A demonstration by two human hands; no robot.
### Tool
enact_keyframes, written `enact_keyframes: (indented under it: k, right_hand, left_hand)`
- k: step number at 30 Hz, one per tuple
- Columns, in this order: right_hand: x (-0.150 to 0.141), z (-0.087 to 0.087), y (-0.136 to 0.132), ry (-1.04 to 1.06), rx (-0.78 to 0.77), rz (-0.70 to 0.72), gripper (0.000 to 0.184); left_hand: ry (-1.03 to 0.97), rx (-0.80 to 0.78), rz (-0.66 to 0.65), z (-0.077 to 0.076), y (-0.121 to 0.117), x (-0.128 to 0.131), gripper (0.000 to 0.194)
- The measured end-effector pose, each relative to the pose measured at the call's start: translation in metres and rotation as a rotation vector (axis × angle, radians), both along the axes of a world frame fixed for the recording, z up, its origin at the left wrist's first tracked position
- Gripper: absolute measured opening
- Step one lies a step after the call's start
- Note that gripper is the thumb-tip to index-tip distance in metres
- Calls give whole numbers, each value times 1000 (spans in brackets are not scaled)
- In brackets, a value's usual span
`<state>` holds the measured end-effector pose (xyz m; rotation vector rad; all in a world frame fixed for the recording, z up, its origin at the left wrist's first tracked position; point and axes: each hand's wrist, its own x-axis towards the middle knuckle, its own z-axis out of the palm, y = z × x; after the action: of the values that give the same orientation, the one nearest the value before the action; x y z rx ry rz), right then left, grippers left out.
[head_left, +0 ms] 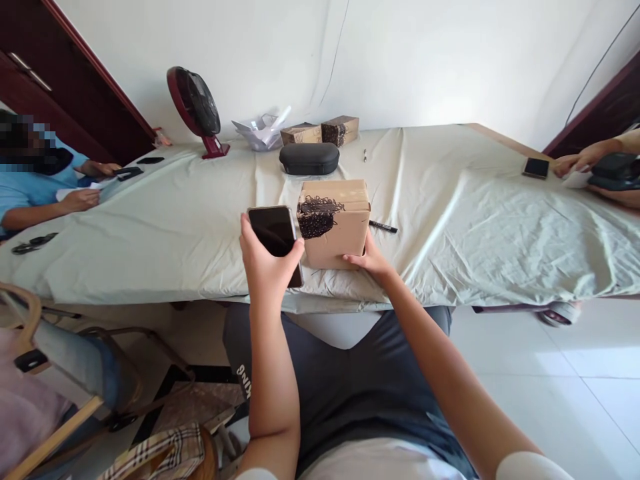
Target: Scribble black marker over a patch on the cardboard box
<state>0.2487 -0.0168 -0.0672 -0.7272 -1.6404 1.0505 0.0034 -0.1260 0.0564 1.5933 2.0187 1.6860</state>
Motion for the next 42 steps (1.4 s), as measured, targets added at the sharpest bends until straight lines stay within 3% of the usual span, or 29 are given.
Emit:
enact_keyframes:
  k: [5,9,17,21,25,28,32,37,42]
  right_hand:
    - [1,-1,0,-30,0,-30,141]
    - [1,-2,2,-47,-4,-27,143]
    - [2,-6,5,-52,1,-27,145]
    - [2,-4,4,-36,2,-25,145]
    - [0,-2,3,-15,-7,-15,146]
    - [0,0,2,-20,-17,-20,149]
    - [0,2,1,-26,-18,-23,149]
    - [-1,2,1,-30,4,-15,147]
    - [-1,0,1,-27,2,-23,148]
  left_hand:
    - [36,123,-48,-6,0,18,99]
    - [69,198,-64,-10,4,21,103]
    - [11,146,-101,-24,7,29,114]
    - [-10,76,-123,-19,9,26,118]
    - [-8,-24,15,-19,19,-5,117]
    - [66,-263,132,-31,32,-34,110]
    - [209,-551,177,-55,54,-54,99]
    - [228,-619,167,-75,89,-55,85]
    - [215,-625,188,-82,121,-46,70]
